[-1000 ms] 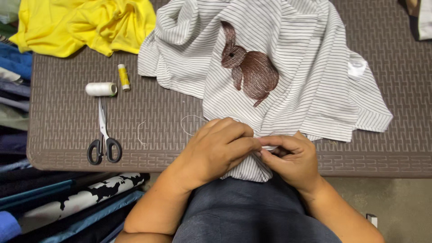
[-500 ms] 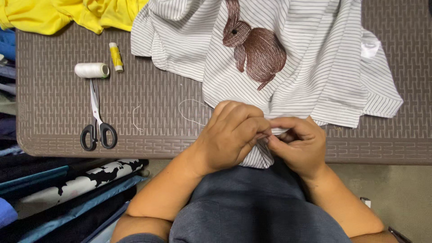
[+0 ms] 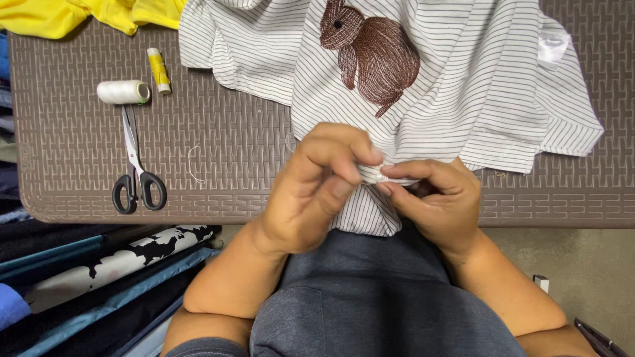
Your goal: The person hand-sews a white button onto the placket of a striped shirt. They repeatedly pass a needle and thread through the button and fabric, pull the thread taut, and adjust the fabric to align the button. The clip ends while the sewing is in progress.
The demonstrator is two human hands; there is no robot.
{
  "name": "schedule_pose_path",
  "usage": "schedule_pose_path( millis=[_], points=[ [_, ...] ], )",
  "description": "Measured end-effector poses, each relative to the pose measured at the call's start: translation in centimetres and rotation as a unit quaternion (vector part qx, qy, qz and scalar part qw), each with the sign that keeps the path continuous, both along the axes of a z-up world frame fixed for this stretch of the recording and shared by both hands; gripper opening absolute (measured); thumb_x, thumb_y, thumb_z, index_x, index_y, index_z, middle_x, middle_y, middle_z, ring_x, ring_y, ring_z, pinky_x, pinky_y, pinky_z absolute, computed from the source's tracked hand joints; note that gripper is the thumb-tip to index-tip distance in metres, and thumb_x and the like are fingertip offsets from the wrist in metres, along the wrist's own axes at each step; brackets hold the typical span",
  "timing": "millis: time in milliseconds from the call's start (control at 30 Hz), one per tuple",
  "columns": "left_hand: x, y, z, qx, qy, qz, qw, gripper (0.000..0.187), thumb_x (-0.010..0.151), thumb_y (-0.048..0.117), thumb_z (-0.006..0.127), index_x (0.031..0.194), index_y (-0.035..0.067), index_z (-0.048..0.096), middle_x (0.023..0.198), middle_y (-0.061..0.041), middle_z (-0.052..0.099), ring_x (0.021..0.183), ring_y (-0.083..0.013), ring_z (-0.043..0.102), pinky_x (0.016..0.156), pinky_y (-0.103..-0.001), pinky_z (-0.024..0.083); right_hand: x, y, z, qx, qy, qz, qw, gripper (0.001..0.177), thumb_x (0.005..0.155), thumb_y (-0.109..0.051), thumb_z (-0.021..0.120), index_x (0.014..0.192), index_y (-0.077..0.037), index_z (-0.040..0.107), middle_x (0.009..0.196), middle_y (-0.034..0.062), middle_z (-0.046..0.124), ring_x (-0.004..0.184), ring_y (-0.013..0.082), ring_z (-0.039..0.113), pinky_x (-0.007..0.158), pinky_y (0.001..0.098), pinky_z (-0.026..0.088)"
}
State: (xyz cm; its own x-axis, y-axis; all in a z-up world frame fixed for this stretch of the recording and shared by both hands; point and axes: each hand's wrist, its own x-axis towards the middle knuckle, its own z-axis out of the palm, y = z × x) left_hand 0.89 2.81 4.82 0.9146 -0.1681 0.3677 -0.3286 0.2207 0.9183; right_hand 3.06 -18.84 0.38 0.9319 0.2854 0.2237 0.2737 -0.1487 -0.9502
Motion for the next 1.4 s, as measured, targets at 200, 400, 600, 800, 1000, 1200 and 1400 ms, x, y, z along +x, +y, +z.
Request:
schedule_pose_path(
  millis=[200,400,600,800,1000,1200,1400],
  points=[
    [-0.1,4.4,1.6,-0.158,0.027,0.049,0.986,0.007,0.115,0.016,0.056,0.118,0.011,0.054,0.084,-0.008,0.063,0.064,-0.0111,0.058,0.056,-0.020,0.049,0.3,0.1,-0.3,0.046,0.011,0.016,0.999,0.018,0.091,-0.002,0.081,0.108,-0.001,0.074,0.073,-0.0011,0.071,0.060,-0.0009,0.061,0.053,0.0126,0.043],
    [-0.1,6.6,2.9,0.185,-0.090,0.282,0.937,0.011,0.113,0.004,0.058,0.122,0.010,0.059,0.100,-0.005,0.062,0.084,-0.0137,0.061,0.079,-0.025,0.053,0.2,0.1,-0.3,0.024,0.005,0.003,1.000,0.019,0.089,-0.001,0.082,0.107,0.000,0.075,0.073,-0.0011,0.070,0.060,-0.0014,0.058,0.054,0.0125,0.042],
    [0.9,2.8,3.2,0.467,-0.177,0.127,0.857,0.025,0.091,0.001,0.068,0.112,0.012,0.075,0.112,-0.002,0.069,0.096,-0.0198,0.062,0.082,-0.034,0.051,0.0,0.2,-0.2,0.021,0.034,-0.012,0.999,0.019,0.090,0.000,0.082,0.108,0.000,0.075,0.076,-0.0015,0.071,0.062,-0.0018,0.059,0.056,0.0126,0.043],
    [2.0,1.6,1.9,0.512,-0.247,0.184,0.802,0.020,0.098,0.020,0.082,0.116,0.014,0.077,0.114,0.004,0.070,0.095,-0.0162,0.058,0.081,-0.033,0.049,-0.1,-0.1,-0.3,0.017,0.035,-0.011,0.999,0.017,0.090,0.000,0.081,0.106,0.000,0.075,0.071,-0.0025,0.068,0.059,-0.0021,0.057,0.054,0.0123,0.041],
    [2.3,1.6,1.1,0.454,-0.236,0.122,0.851,0.015,0.094,0.024,0.082,0.107,0.016,0.078,0.107,0.008,0.070,0.087,-0.0160,0.054,0.080,-0.032,0.048,-0.2,-0.1,-0.5,0.039,0.043,-0.005,0.998,0.017,0.092,0.002,0.080,0.107,0.001,0.074,0.072,-0.0021,0.068,0.056,-0.0028,0.057,0.051,0.0109,0.040],
    [2.8,1.0,0.7,0.445,-0.273,0.146,0.840,0.012,0.098,0.024,0.081,0.106,0.016,0.076,0.110,0.008,0.069,0.093,-0.0152,0.056,0.082,-0.030,0.048,-0.1,-0.1,-0.7,0.041,0.028,-0.008,0.999,0.018,0.091,0.003,0.080,0.107,0.001,0.074,0.075,-0.0013,0.070,0.059,-0.0022,0.058,0.052,0.0117,0.040],
    [2.5,1.4,0.5,0.464,-0.315,0.194,0.805,0.008,0.100,0.016,0.077,0.107,0.015,0.076,0.113,0.008,0.069,0.093,-0.0132,0.056,0.079,-0.029,0.045,-0.2,0.0,-0.2,0.012,0.041,-0.016,0.999,0.018,0.090,0.002,0.082,0.106,0.000,0.075,0.072,-0.0013,0.069,0.057,-0.0026,0.055,0.052,0.0121,0.038]
  ],
)
